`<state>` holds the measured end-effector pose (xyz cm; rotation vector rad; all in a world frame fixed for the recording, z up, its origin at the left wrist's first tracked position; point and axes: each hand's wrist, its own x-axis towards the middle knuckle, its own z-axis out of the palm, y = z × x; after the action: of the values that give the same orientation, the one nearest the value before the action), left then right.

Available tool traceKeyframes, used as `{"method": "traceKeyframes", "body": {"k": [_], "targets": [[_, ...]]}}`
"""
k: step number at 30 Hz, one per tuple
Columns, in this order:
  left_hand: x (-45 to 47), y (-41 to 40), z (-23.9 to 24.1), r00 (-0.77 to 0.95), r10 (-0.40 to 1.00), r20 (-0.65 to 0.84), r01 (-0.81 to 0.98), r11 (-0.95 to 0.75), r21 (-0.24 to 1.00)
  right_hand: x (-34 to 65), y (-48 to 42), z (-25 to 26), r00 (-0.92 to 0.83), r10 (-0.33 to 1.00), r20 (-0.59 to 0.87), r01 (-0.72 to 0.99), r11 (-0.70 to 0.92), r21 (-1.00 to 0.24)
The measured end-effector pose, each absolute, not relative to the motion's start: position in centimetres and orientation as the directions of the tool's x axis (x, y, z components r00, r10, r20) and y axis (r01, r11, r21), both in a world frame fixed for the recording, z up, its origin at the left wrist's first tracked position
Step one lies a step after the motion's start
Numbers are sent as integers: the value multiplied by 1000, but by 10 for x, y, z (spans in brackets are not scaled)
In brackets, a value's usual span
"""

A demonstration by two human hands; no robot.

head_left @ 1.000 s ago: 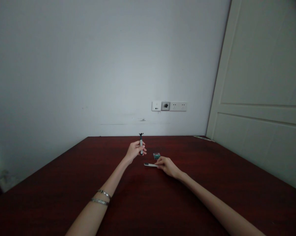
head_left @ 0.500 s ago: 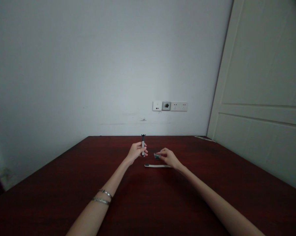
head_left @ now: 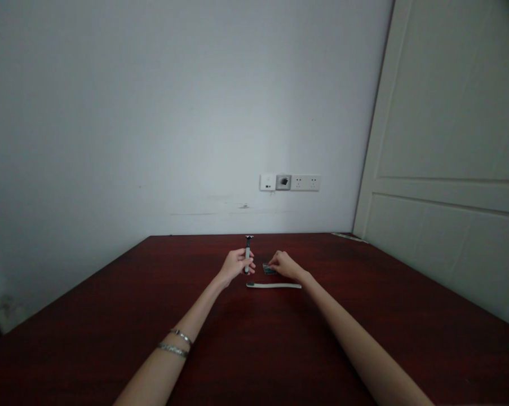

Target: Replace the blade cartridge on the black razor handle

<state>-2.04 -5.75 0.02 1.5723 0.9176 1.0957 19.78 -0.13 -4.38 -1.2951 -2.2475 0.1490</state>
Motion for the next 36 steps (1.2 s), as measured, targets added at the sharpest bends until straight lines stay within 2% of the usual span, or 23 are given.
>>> {"method": "traceKeyframes", "body": {"k": [10,24,28,33,36], "targets": [[-19,-57,0,308,929,207,46,-232,972,197,-5,-45,-403,818,411,772,545,-326],[-19,-55,-2,288,935,205,42,-226,973,191,-14,-34,-350,840,414,767,511,-389],[-19,-53,-3,268,936,226,28,-242,970,191,-19,-21,-340,834,434,717,529,-454],[-20,-51,-3,237,935,266,29,-280,960,189,-35,-2,-357,814,458,570,579,-584],[-20,-50,-3,231,931,284,28,-298,954,184,-43,5,-360,803,475,517,596,-615]]}}
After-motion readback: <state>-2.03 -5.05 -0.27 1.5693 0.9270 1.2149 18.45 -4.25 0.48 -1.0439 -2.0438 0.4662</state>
